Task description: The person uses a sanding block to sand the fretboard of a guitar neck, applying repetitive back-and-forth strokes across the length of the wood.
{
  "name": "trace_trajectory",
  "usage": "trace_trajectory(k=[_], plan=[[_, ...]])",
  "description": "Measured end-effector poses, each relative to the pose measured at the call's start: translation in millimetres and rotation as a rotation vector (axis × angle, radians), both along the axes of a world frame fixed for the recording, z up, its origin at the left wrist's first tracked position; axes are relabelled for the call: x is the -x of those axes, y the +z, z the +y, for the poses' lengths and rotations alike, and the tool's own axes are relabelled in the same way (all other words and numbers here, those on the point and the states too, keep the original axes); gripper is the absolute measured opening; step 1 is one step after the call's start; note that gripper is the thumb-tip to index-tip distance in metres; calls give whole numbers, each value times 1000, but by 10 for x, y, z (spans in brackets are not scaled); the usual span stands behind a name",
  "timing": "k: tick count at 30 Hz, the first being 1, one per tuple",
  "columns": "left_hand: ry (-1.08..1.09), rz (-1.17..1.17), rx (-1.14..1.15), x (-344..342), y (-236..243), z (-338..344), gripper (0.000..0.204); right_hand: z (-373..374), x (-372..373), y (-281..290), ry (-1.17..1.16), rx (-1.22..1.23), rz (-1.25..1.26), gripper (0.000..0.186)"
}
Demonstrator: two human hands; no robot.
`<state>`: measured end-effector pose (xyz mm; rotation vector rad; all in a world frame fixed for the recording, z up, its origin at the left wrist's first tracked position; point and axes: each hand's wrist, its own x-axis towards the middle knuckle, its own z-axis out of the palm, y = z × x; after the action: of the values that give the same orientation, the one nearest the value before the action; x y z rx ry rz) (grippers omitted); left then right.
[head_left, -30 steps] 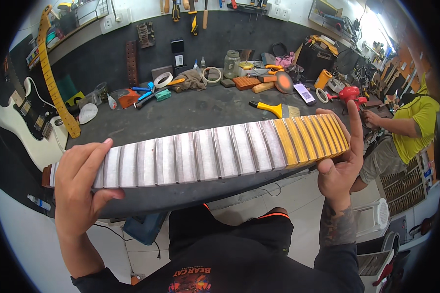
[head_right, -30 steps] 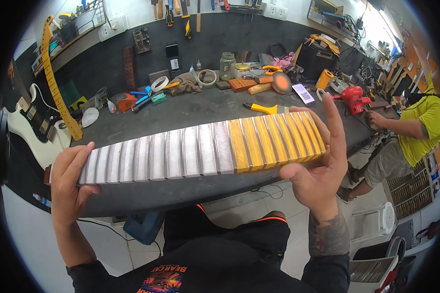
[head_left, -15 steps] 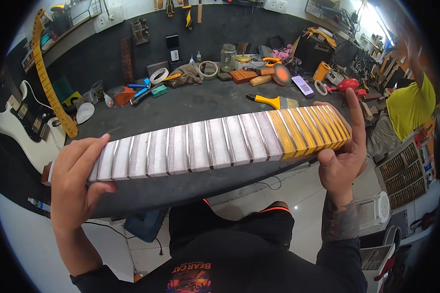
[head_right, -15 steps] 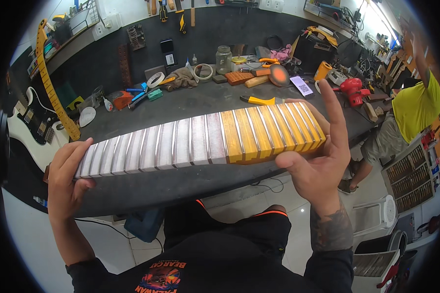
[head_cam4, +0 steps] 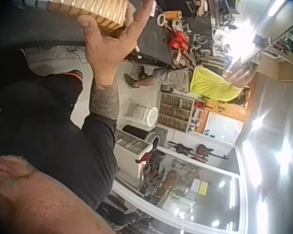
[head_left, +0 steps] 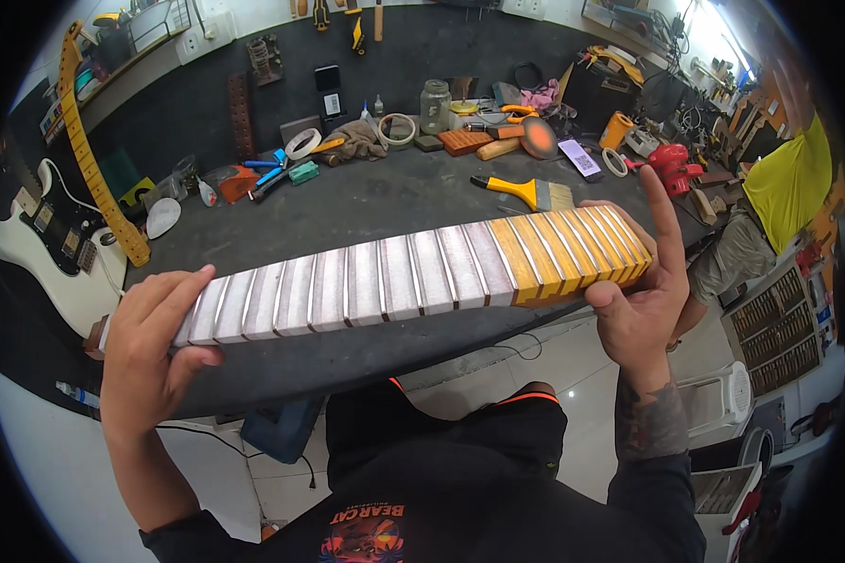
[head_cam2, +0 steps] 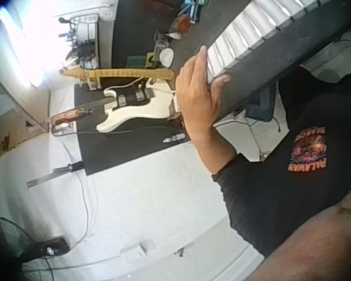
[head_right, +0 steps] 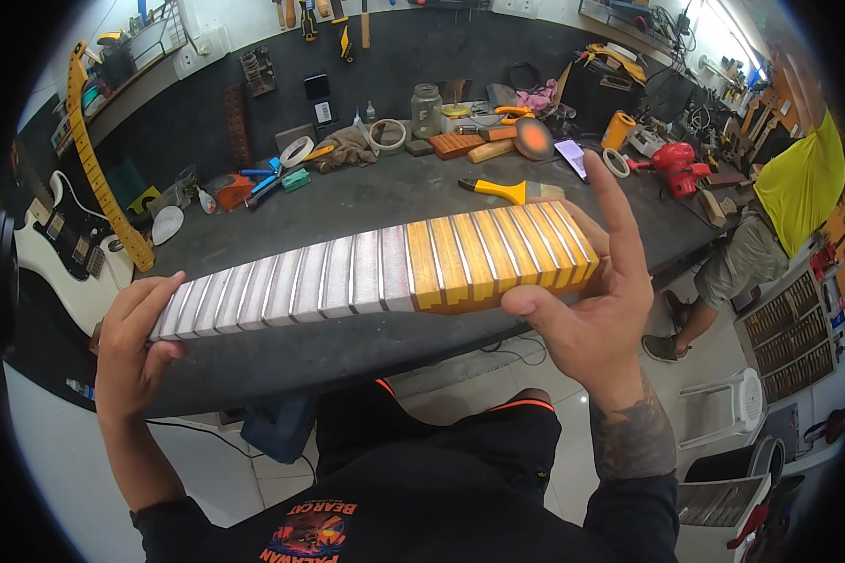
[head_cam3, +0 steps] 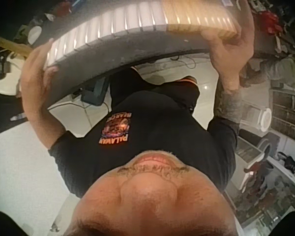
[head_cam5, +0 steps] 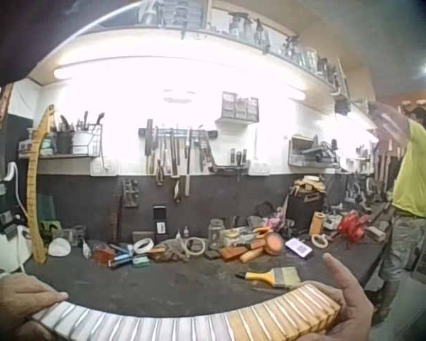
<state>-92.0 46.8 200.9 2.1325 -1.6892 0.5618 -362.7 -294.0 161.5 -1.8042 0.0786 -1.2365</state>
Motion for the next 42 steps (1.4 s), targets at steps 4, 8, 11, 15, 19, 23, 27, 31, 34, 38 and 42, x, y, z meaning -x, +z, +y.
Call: trace_trajectory(k=[4, 8, 11, 15, 19, 23, 27, 31, 34, 38, 42], plan=[[-1, 41, -4, -11, -6, 12, 76, 29, -7, 10, -15, 20, 16, 120], [8, 50, -10, -29, -39, 51, 76, 41, -60, -35, 20, 10, 18, 121], [29, 59, -14, -29, -59, 65, 76, 53, -56, -62, 29, 23, 26, 121], [32, 48, -17, -31, -106, 84, 77, 47, -67, -115, 36, 29, 41, 121], [75, 105, -66, 19, -129, 107, 80, 54, -76, -181, 37, 16, 57, 122], [69, 104, -87, 5, -250, 129, 78, 41, -100, -326, 67, 3, 85, 122], [45, 50, -92, 21, -540, 78, 74, -77, -112, -693, 81, -24, 188, 119], [54, 46, -150, -17, -1073, -89, 69, -300, -128, -994, 50, 43, 588, 103], [59, 67, -176, -77, -1458, -220, 69, -435, -215, -1281, 44, 72, 629, 101], [92, 79, -162, -129, -1690, -270, 68, -483, -334, -1387, -67, 235, 758, 103], [145, 82, -209, -113, -1775, -308, 68, -488, -365, -1563, -153, 340, 830, 93]])
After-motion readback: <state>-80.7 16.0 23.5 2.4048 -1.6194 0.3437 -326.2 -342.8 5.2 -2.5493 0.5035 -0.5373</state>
